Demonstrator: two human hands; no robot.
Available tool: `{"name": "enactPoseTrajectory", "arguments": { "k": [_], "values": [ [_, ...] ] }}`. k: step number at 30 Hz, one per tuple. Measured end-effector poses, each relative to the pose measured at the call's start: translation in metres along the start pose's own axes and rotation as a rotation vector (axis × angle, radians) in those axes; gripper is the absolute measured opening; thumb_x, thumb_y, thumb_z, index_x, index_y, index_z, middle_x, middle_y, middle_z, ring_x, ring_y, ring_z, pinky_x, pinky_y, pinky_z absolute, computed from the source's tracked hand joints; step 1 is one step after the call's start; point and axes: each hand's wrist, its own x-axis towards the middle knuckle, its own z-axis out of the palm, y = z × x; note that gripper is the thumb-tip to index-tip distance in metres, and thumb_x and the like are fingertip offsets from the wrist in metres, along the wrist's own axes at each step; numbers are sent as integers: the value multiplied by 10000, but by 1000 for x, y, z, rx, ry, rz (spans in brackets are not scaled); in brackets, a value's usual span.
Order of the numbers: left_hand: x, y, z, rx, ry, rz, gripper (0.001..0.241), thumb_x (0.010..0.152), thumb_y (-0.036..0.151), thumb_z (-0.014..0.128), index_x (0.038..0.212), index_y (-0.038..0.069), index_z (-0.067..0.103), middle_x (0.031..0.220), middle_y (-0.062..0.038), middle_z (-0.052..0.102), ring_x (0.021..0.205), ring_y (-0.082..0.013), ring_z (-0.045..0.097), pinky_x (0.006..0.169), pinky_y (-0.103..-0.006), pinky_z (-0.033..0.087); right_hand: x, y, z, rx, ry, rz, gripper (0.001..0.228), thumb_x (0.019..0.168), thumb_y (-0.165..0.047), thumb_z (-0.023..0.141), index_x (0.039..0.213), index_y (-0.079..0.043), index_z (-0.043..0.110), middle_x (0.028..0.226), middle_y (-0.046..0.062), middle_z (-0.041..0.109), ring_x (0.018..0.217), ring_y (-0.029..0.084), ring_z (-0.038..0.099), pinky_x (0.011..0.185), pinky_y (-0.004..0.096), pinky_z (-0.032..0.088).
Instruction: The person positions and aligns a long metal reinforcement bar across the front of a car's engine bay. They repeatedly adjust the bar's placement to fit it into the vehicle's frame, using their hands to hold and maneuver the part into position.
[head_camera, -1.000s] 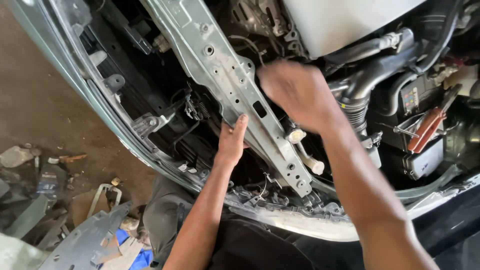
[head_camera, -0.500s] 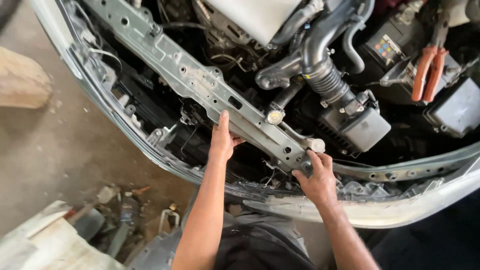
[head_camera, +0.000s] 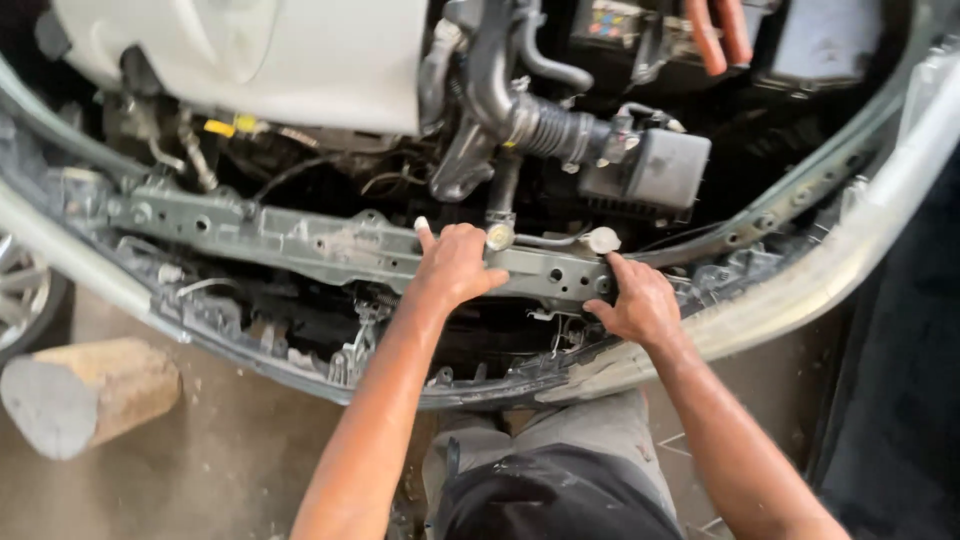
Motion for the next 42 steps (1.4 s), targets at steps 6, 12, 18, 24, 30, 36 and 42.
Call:
{"name": "enactPoseTrajectory", "arguments": {
  "k": [6, 12, 18, 24, 30, 36, 42],
  "values": [
    [35, -24, 22, -108, -598, -126, 509, 766, 493, 812, 1124, 135, 754, 1058, -124, 744, 1070, -333, 663, 991, -560, 440, 3, 6, -1, 144, -53, -9, 823, 664, -395, 876, 1334, -14, 586, 1230, 235, 668, 1137, 427, 614, 961, 485, 499],
    [54, -51, 57, -142, -889, -183, 507, 693, 466, 855, 1041, 103, 791, 995, -165, 781, 931, -331, 744, 878, -430, 560, 12, -2, -13, 178, -285, 132, 766, 707, -494, 857, 1305, -69, 638, 1120, 207, 699, 1094, 402, 641, 933, 493, 508],
    [51, -38, 49, -129, -881, -249, 571, 598, 473, 902, 1018, 103, 795, 997, -146, 779, 941, -316, 730, 879, -410, 551, 14, -1, -18, 160, -316, 136, 690, 699, -525, 857, 1197, -79, 686, 1081, 193, 721, 1072, 392, 668, 924, 486, 529],
    [50, -18, 27, -70, -868, -394, 652, 542, 532, 897, 1007, 86, 802, 1013, -156, 790, 966, -326, 745, 890, -432, 564, 18, -5, -12, 149, -341, 196, 743, 679, -522, 858, 1258, -94, 672, 1085, 212, 709, 1072, 396, 659, 934, 488, 519],
    [56, -39, 51, -75, -715, -282, 820, 477, 609, 956, 1019, 32, 744, 990, -188, 749, 932, -360, 705, 836, -446, 528, 20, -4, -12, 155, -362, 227, 790, 669, -509, 866, 1266, -40, 648, 1128, 222, 700, 1097, 401, 650, 929, 494, 512],
    [54, -28, 37, -255, -771, -425, 765, 566, 722, 797, 856, 14, 790, 856, -184, 776, 826, -308, 745, 794, -423, 553, 23, -5, -10, 142, -465, 219, 749, 757, -542, 783, 1288, -38, 623, 1136, 225, 712, 1114, 396, 656, 936, 502, 510],
    [62, -16, 42, -168, -693, -457, 816, 672, 752, 731, 787, -55, 746, 819, -226, 744, 818, -347, 748, 769, -474, 557, 19, -5, 3, 218, -341, 230, 627, 887, -484, 677, 1300, -17, 606, 1128, 248, 706, 1090, 430, 647, 923, 517, 507]
  ]
}}
